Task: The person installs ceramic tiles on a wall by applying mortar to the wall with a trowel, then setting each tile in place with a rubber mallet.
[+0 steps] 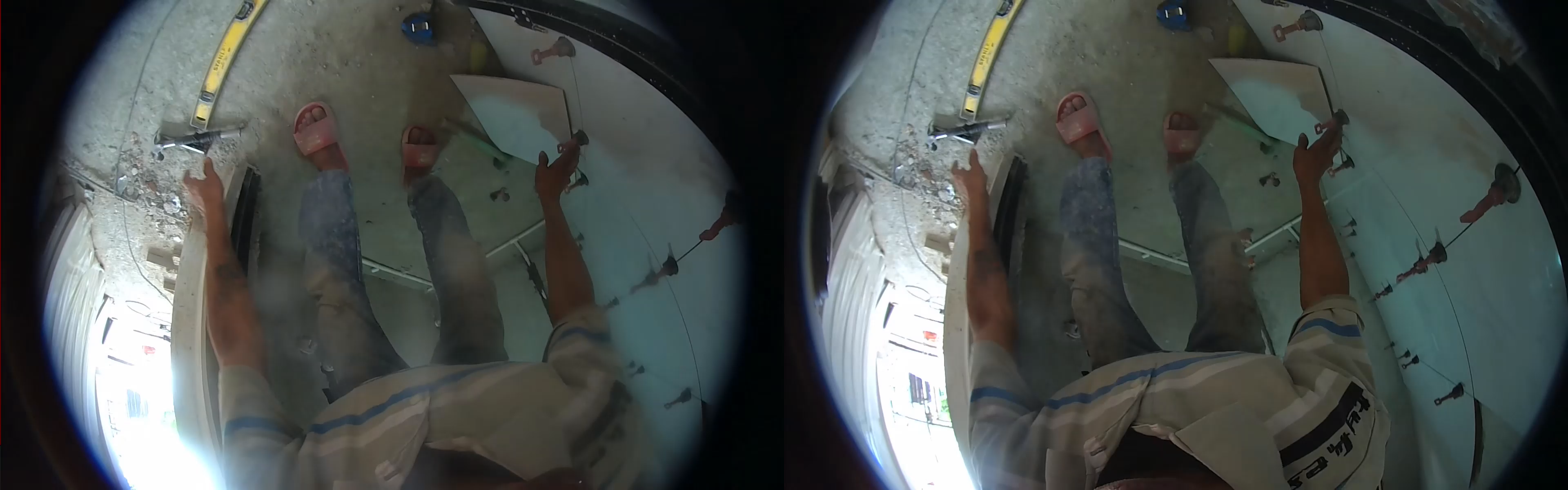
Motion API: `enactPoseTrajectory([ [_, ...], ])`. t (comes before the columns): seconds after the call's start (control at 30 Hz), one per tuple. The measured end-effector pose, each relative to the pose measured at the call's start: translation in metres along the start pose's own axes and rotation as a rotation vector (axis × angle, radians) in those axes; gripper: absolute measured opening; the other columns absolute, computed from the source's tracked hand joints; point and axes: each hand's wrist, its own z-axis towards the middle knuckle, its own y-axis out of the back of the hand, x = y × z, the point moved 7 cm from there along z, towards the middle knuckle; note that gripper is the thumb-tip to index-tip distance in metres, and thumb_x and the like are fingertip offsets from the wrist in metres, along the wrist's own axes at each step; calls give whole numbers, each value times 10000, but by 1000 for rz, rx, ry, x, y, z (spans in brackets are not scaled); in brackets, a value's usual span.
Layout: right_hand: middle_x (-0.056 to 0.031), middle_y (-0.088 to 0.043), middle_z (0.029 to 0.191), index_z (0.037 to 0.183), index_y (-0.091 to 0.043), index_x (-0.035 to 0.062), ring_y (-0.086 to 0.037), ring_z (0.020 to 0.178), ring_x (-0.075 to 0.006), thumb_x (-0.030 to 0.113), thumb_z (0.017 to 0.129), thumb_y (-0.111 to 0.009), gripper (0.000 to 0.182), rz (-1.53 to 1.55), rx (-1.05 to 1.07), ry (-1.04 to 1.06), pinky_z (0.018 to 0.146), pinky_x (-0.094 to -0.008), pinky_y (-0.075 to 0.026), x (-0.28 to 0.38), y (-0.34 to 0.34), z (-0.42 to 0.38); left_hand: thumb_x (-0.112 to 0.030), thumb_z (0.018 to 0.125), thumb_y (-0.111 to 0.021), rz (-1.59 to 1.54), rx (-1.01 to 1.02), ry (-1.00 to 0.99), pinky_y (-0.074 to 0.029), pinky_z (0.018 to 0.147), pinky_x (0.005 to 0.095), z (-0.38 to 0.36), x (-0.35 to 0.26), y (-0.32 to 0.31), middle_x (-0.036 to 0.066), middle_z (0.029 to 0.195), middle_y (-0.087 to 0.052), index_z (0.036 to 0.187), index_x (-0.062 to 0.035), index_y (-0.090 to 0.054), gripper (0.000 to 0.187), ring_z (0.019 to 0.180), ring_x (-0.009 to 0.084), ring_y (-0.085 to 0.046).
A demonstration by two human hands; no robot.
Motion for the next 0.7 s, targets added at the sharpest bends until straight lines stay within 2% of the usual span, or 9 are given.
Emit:
enactPoseTrajectory([
  [0.03, -238, -251, 1476, 1446, -194, 3, -262, 1369, -402, 163, 806, -686, 823, 9, 48, -65, 1052, -529, -324, -6, -10, 3, -536, 841, -612, -43, 33, 23, -401, 981, 485, -12, 5, -6, 316, 1259, -504, 1316, 55, -422, 782, 1178, 442, -496],
  [0.17, -225, -276, 1459, 1453, -172, 19, -286, 1357, -395, 161, 744, -716, 905, -42, -12, -258, 1028, -549, -348, 2, -7, 0, -461, 872, -600, -95, 143, 16, -418, 969, 459, -90, -32, 7, 309, 1243, -514, 1335, 44, -402, 713, 1146, 443, -520],
  [0.27, -215, -296, 1441, 1449, -193, 22, -293, 1353, -394, 151, 729, -708, 895, -79, 15, -189, 1011, -560, -366, 0, 5, 0, -421, 878, -604, -198, 246, 94, -426, 958, 453, -147, -58, 6, 313, 1248, -510, 1334, 60, -401, 692, 1117, 438, -543],
  [0.33, -198, -347, 1373, 1416, -258, 13, -336, 1296, -400, 41, 671, -692, 863, 61, -91, -49, 1063, -487, -301, 12, 13, -6, -398, 881, -608, -221, 268, 73, -437, 943, 446, -176, -60, -7, 317, 1248, -508, 1337, 69, -395, 687, 1109, 423, -556],
  [0.37, -198, -347, 1373, 1416, -258, 13, -336, 1296, -400, 41, 671, -692, 863, 61, -96, -53, 1063, -487, -301, 13, 16, -10, -376, 883, -613, -239, 279, 58, -448, 928, 440, -186, -60, -14, 321, 1248, -506, 1340, 78, -388, 682, 1101, 408, -568],
  [0.47, -215, -344, 1374, 1405, -269, 11, -323, 1303, -415, 48, 668, -697, 852, 180, -72, -17, 1063, -508, -293, 21, 19, -26, -334, 891, -618, -303, 302, 101, -467, 898, 424, -216, -85, -7, 324, 1238, -511, 1341, 90, -388, 659, 1072, 391, -590],
  [0.53, -253, -314, 1393, 1399, -256, 0, -311, 1324, -425, 81, 715, -722, 831, 72, -47, -70, 1006, -562, -357, 15, 12, -40, -314, 895, -618, -314, 308, 76, -472, 887, 417, -225, -98, 1, 326, 1235, -512, 1336, 94, -394, 641, 1049, 383, -602],
  [0.67, -240, -339, 1355, 1383, -274, 14, -329, 1289, -433, 105, 732, -734, 802, 66, -46, -13, 973, -580, -362, 19, 15, -62, -285, 896, -624, -383, 294, 49, -481, 868, 408, -232, -103, 10, 315, 1234, -520, 1323, 104, -412, 615, 968, 366, -633],
  [0.7, -227, -370, 1316, 1364, -300, 25, -376, 1246, -417, 105, 755, -720, 744, 44, 5, -9, 942, -571, -387, 19, 14, -67, -285, 896, -624, -381, 288, 50, -481, 868, 408, -233, -102, 13, 315, 1234, -520, 1323, 104, -412, 615, 968, 366, -633],
])
